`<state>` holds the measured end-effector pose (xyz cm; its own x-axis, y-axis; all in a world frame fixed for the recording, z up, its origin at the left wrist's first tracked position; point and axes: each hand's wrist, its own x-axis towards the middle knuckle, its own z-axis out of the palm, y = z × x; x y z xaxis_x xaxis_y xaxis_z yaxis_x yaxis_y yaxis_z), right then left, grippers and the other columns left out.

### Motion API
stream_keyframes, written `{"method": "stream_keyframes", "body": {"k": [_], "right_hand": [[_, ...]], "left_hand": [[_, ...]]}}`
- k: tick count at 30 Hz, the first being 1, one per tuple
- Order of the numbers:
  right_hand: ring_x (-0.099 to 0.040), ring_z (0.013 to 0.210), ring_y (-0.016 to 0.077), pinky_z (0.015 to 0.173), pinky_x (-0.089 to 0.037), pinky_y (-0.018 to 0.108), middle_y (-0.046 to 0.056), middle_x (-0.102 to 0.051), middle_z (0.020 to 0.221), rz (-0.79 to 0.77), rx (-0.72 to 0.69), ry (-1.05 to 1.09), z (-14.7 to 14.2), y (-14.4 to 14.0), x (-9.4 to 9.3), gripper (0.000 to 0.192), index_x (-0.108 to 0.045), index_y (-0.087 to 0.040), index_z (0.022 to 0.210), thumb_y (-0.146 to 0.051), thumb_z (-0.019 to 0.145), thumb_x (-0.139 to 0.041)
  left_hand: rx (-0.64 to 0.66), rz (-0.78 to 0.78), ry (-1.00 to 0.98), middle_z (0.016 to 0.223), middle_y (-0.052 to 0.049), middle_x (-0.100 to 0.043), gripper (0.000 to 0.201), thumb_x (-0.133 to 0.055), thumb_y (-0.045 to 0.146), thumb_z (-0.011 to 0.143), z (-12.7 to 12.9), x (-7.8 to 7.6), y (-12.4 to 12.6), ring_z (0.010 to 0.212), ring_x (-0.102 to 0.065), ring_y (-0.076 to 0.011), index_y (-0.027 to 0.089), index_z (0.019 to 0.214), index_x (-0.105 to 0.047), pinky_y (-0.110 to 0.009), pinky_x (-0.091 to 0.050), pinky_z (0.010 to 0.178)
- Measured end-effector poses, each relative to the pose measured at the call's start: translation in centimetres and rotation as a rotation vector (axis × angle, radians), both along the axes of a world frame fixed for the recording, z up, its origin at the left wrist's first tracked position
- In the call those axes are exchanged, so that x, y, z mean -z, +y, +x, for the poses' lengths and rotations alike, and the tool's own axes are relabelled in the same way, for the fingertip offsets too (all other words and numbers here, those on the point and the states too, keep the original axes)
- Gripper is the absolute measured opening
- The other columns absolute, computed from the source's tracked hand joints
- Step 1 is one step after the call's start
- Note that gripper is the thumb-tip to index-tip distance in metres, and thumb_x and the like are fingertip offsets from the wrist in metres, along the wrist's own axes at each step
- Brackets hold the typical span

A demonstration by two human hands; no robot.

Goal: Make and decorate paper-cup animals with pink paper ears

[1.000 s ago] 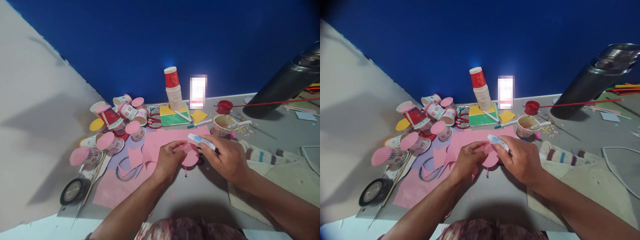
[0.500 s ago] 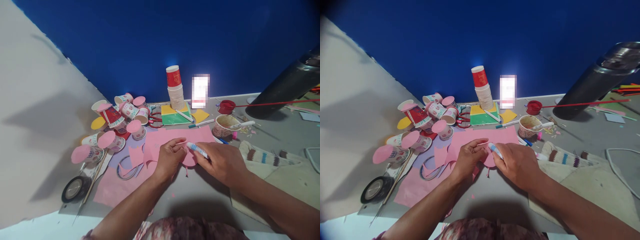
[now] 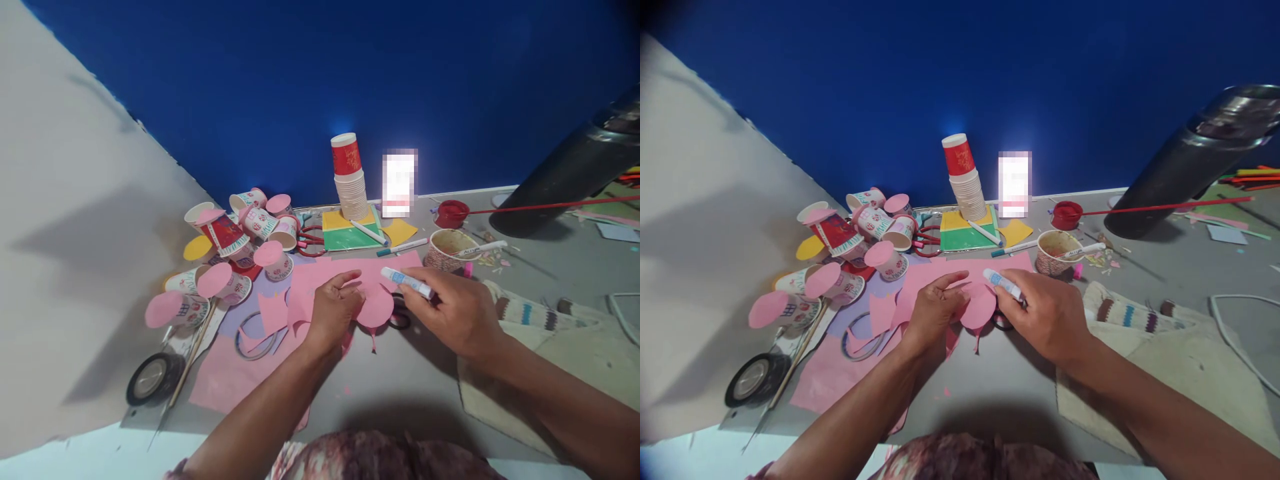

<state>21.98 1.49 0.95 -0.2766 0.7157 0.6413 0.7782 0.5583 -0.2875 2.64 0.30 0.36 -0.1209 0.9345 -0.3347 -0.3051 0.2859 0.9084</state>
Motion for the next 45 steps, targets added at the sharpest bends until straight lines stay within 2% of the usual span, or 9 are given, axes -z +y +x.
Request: {"method": "stream_keyframes", "body": {"k": [5, 9, 13, 17, 21, 26, 32, 36, 45], "right_hand": [[-0.066, 0.055, 0.0166, 0.056, -0.049, 0.03, 0.005, -0.082, 0.084, -0.244, 0.009, 0.276, 0.3, 0.8, -0.1, 0.026, -0.078, -0.022, 0.109, -0.037, 0.094, -0.062], [-0.064, 0.06, 0.0171, 0.051, -0.049, 0.029, 0.007, -0.078, 0.082, -0.722, -0.152, 0.715, 0.3, 1.6, -0.2, 0.043, -0.073, -0.019, 0.125, -0.047, 0.095, -0.063], [-0.063, 0.07, 0.0167, 0.05, -0.046, 0.026, 0.009, -0.074, 0.091, -1.155, -0.357, 1.131, 0.2, 2.2, 0.1, 0.037, -0.076, -0.019, 0.107, -0.048, 0.085, -0.077], [-0.06, 0.068, 0.0142, 0.059, -0.051, 0.029, 0.003, -0.069, 0.087, -1.336, -0.449, 1.279, 0.0, 2.1, 0.6, 0.032, -0.073, -0.021, 0.098, -0.037, 0.074, -0.088], [-0.048, 0.056, 0.01, 0.05, -0.042, 0.025, -0.006, -0.056, 0.068, -1.314, -0.322, 1.32, -0.6, 1.9, 0.9, 0.044, -0.068, -0.021, 0.091, -0.04, 0.063, -0.096], [-0.035, 0.048, 0.007, 0.046, -0.026, 0.023, -0.008, -0.046, 0.054, -1.286, -0.226, 1.127, -1.4, 1.5, 1.3, 0.049, -0.066, -0.017, 0.081, -0.057, 0.066, -0.091], [-0.039, 0.05, 0.0104, 0.05, -0.03, 0.028, -0.006, -0.048, 0.051, -1.117, -0.118, 1.01, -1.7, 1.3, 0.8, 0.044, -0.062, -0.02, 0.067, -0.057, 0.068, -0.085], [-0.042, 0.05, 0.0117, 0.05, -0.031, 0.028, -0.005, -0.05, 0.052, -1.05, -0.036, 0.952, -1.5, 1.5, 0.3, 0.037, -0.062, -0.021, 0.067, -0.053, 0.07, -0.08], [-0.054, 0.06, 0.0157, 0.058, -0.042, 0.029, -0.002, -0.06, 0.062, -0.982, -0.01, 0.762, -1.0, 1.6, 0.3, 0.031, -0.063, -0.02, 0.071, -0.049, 0.078, -0.071]], "left_hand": [[0.016, -0.006, -0.042, 0.075, -0.003, -0.074, 0.058, -0.084, 0.02, 0.061, -0.2, 0.0, 0.0, 0.056, -0.052, -0.0088, 0.011, 0.117, -0.071, -0.023, -0.037, 0.057], [0.041, 0.009, -0.083, 0.072, -0.001, -0.073, 0.061, -0.084, 0.018, 0.062, -0.2, -0.7, -0.1, 0.058, -0.054, -0.0097, 0.01, 0.12, -0.069, -0.023, -0.039, 0.059], [0.028, 0.015, -0.112, 0.074, -0.001, -0.074, 0.058, -0.084, 0.015, 0.062, -0.1, -1.3, -0.3, 0.06, -0.057, -0.0102, 0.012, 0.118, -0.07, -0.023, -0.042, 0.061], [0.013, 0.01, -0.131, 0.075, -0.002, -0.075, 0.055, -0.085, 0.016, 0.06, -0.2, -1.4, -0.2, 0.061, -0.06, -0.0111, 0.012, 0.112, -0.07, -0.023, -0.044, 0.062], [-0.003, 0.03, -0.097, 0.063, 0.004, -0.066, 0.051, -0.083, 0.017, 0.063, -0.3, -1.3, 0.1, 0.052, -0.05, -0.0063, 0.011, 0.112, -0.069, -0.019, -0.036, 0.056], [0.01, 0.059, -0.02, 0.054, 0.008, -0.058, 0.047, -0.078, 0.017, 0.065, -0.1, -1.5, 0.1, 0.047, -0.04, -0.0046, 0.01, 0.111, -0.07, -0.018, -0.031, 0.05], [0.007, 0.044, -0.097, 0.076, -0.001, -0.072, 0.051, -0.084, 0.02, 0.067, 0.2, -1.1, -0.3, 0.063, -0.062, -0.0116, 0.014, 0.115, -0.068, -0.023, -0.051, 0.064], [0.071, -0.014, -0.099, 0.074, -0.003, -0.071, 0.034, -0.084, 0.031, 0.071, 0.1, -0.6, -0.5, 0.058, -0.064, -0.0136, 0.013, 0.095, -0.068, -0.026, -0.052, 0.059], [0.055, 0.107, 0.349, 0.069, 0.001, -0.063, 0.015, -0.075, 0.03, 0.075, -0.1, -0.5, -0.6, 0.063, -0.057, -0.0121, 0.016, 0.078, -0.07, -0.024, -0.047, 0.062]]}}
